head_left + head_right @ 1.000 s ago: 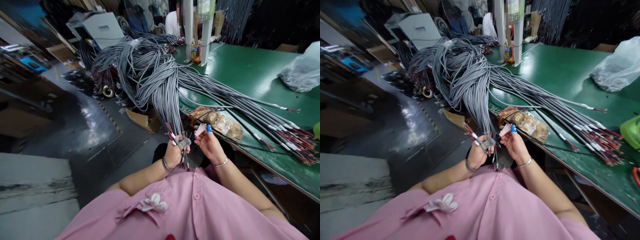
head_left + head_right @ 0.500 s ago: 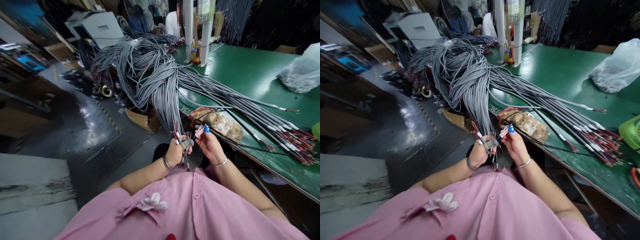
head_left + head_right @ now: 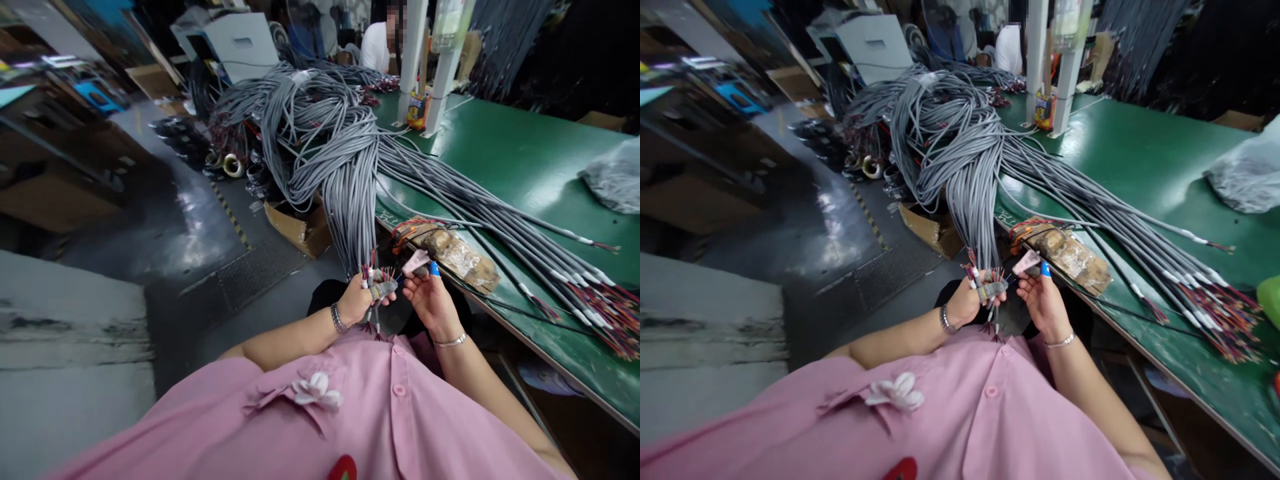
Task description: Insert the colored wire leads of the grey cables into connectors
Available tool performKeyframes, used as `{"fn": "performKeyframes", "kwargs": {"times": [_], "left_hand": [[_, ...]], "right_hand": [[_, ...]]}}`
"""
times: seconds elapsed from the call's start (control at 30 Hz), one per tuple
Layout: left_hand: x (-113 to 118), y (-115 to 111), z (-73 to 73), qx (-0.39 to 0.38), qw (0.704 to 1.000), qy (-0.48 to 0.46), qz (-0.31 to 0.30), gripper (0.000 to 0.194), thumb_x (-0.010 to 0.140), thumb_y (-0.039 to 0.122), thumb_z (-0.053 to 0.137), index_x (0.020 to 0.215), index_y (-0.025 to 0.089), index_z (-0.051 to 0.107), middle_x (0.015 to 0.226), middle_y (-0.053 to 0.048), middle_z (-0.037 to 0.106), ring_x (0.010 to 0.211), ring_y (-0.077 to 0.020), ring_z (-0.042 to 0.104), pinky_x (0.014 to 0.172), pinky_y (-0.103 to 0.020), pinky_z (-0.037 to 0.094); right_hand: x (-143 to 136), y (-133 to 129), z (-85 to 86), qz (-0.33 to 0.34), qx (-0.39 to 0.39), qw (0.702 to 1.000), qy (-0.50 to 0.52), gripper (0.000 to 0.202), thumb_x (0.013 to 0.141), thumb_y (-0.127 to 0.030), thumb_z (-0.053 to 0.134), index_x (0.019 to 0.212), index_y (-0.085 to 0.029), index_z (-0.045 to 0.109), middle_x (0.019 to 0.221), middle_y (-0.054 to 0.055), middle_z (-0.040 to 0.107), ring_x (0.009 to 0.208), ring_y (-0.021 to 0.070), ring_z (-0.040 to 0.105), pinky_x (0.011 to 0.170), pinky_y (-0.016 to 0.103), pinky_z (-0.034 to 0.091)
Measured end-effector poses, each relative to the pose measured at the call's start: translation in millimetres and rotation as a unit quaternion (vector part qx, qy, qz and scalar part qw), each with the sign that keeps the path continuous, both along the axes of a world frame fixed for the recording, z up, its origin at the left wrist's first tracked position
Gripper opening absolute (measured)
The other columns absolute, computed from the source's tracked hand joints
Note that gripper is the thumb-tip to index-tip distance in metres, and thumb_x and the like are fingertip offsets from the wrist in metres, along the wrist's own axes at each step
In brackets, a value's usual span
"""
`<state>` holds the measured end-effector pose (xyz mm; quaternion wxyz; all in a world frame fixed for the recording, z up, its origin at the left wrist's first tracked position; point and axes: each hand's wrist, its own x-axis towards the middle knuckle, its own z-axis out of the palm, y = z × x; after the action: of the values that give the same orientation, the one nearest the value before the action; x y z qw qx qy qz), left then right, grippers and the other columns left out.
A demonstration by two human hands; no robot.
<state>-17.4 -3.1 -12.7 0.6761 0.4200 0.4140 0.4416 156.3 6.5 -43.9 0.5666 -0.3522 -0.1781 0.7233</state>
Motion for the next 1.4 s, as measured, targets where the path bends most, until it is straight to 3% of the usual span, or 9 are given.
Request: {"fn": "performKeyframes", "kwargs": {"times": [0.17,0.3,0.47,0.57,0.73,0.93,1.17,1.27,1.4], "left_hand": [[-6.6,-1.0,-0.9,0.013,0.997,-0.078,-0.025,0.043,0.062,0.035,0.083,0.096,0.013,0.070,0.089,-0.011,0.072,0.073,-0.0151,0.066,0.064,-0.024,0.050],[-11.7,-3.9,-5.2,0.044,0.995,-0.086,-0.031,0.041,0.064,0.027,0.082,0.101,0.014,0.069,0.095,-0.012,0.072,0.082,-0.0169,0.066,0.072,-0.027,0.050],[-15.6,-17.0,0.2,0.126,0.990,-0.021,-0.056,0.040,0.069,0.020,0.075,0.108,0.016,0.067,0.103,-0.011,0.070,0.083,-0.0163,0.066,0.076,-0.028,0.050],[-18.0,-27.2,9.5,0.209,0.975,0.036,-0.071,0.051,0.068,0.011,0.071,0.118,0.019,0.063,0.111,-0.011,0.068,0.089,-0.0181,0.066,0.081,-0.030,0.050],[-22.0,-34.7,13.9,0.297,0.945,0.128,-0.043,0.061,0.067,0.007,0.066,0.126,0.020,0.057,0.111,-0.010,0.067,0.087,-0.0183,0.065,0.080,-0.030,0.051],[-19.3,-33.1,9.8,0.268,0.957,0.101,-0.046,0.052,0.065,0.018,0.074,0.116,0.019,0.062,0.082,-0.003,0.068,0.069,-0.0169,0.063,0.064,-0.026,0.049],[-24.1,-37.6,22.2,0.240,0.967,0.012,-0.081,0.062,0.066,0.016,0.075,0.125,0.021,0.058,0.093,-0.006,0.068,0.083,-0.0187,0.065,0.073,-0.028,0.050],[-33.3,-39.8,21.4,0.192,0.976,-0.016,-0.105,0.072,0.068,0.017,0.074,0.136,0.024,0.049,0.103,-0.007,0.066,0.072,-0.0124,0.061,0.064,-0.022,0.047],[-45.7,-39.4,13.0,0.165,0.980,-0.023,-0.112,0.070,0.071,0.020,0.073,0.137,0.027,0.048,0.107,-0.007,0.065,0.061,-0.0073,0.054,0.056,-0.020,0.043]], "right_hand": [[3.0,-12.9,-3.4,-0.002,0.015,0.998,-0.062,0.028,0.079,-0.050,0.070,0.084,-0.022,0.068,0.083,0.002,0.069,0.066,0.0121,0.060,0.062,0.025,0.052],[0.1,-24.1,4.3,-0.015,0.059,0.991,-0.120,0.018,0.080,-0.040,0.071,0.083,-0.022,0.069,0.082,0.001,0.067,0.064,0.0109,0.057,0.062,0.026,0.050],[-7.0,-48.7,19.9,0.003,0.148,0.961,-0.235,0.016,0.081,-0.034,0.070,0.093,-0.025,0.073,0.084,0.002,0.068,0.068,0.0135,0.056,0.069,0.029,0.048],[-11.7,-65.0,29.6,0.016,0.208,0.932,-0.296,0.017,0.079,-0.034,0.072,0.095,-0.027,0.074,0.088,0.004,0.069,0.079,0.0200,0.060,0.078,0.035,0.049],[-21.9,-81.3,41.1,0.045,0.271,0.898,-0.343,0.025,0.070,-0.028,0.080,0.094,-0.028,0.074,0.094,0.005,0.069,0.085,0.0248,0.060,0.080,0.039,0.048],[-31.2,-80.7,56.5,0.033,0.341,0.818,-0.462,0.029,0.066,-0.021,0.083,0.093,-0.028,0.074,0.090,0.004,0.067,0.080,0.0229,0.056,0.078,0.036,0.045],[-38.0,-77.5,66.8,0.013,0.361,0.793,-0.491,0.015,0.074,-0.023,0.076,0.087,-0.030,0.075,0.080,0.003,0.065,0.074,0.0210,0.054,0.073,0.035,0.044],[-38.5,-81.7,67.0,-0.009,0.363,0.792,-0.490,0.007,0.078,-0.025,0.072,0.084,-0.028,0.074,0.077,0.003,0.064,0.071,0.0202,0.054,0.070,0.034,0.044],[-36.7,-85.8,62.5,-0.009,0.387,0.783,-0.487,0.009,0.084,-0.026,0.066,0.090,-0.024,0.073,0.084,0.005,0.065,0.077,0.0205,0.058,0.071,0.034,0.047]]}}
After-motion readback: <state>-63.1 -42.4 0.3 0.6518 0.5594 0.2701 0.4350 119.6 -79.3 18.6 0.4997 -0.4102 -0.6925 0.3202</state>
